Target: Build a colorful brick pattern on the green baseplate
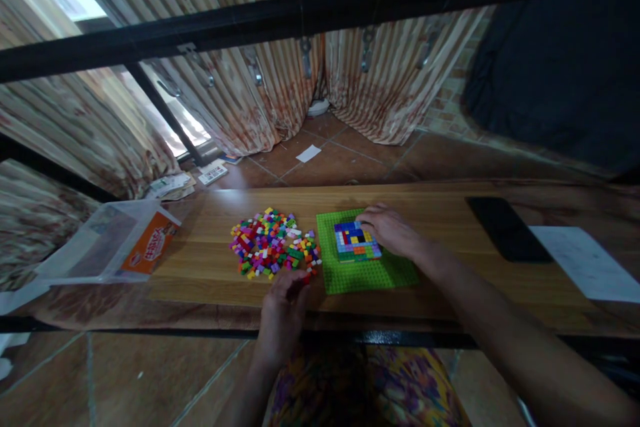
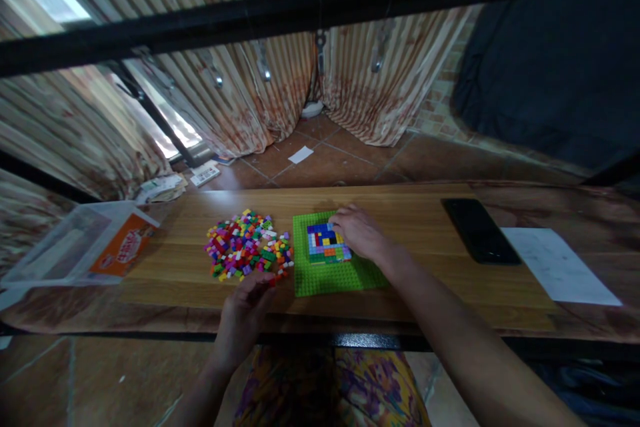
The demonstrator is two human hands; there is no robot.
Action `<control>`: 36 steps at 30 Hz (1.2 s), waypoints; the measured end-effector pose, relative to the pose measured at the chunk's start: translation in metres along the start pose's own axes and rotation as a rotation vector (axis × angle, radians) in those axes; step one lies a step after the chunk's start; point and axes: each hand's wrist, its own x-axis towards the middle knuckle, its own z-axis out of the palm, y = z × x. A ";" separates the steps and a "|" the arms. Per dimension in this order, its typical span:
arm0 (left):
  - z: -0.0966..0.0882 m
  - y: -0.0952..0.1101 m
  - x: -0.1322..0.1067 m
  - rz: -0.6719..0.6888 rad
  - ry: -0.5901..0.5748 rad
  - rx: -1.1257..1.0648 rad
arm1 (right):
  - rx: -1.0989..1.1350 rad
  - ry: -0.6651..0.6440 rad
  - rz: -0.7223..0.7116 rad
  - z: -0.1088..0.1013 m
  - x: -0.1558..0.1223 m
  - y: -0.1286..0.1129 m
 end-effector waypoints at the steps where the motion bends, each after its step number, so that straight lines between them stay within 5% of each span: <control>1: 0.002 0.003 0.003 0.000 -0.010 0.002 | -0.013 -0.020 -0.010 -0.002 0.001 0.000; 6: 0.026 0.017 0.030 0.020 -0.051 -0.046 | -0.054 -0.095 -0.042 -0.005 0.008 -0.002; 13: 0.063 0.010 0.056 -0.010 -0.077 -0.131 | -0.047 -0.080 0.011 0.000 0.011 -0.007; 21: 0.062 0.027 0.059 -0.025 -0.043 -0.196 | -0.012 0.082 0.150 0.001 -0.009 -0.010; 25: 0.058 0.036 0.057 -0.009 -0.026 -0.180 | 0.300 0.346 0.269 0.002 -0.034 -0.033; 31: 0.070 0.049 0.044 0.171 -0.075 0.023 | 0.833 0.407 0.401 0.023 -0.061 -0.080; 36: 0.081 0.053 0.029 0.229 -0.135 0.113 | 1.012 0.451 0.463 0.035 -0.068 -0.090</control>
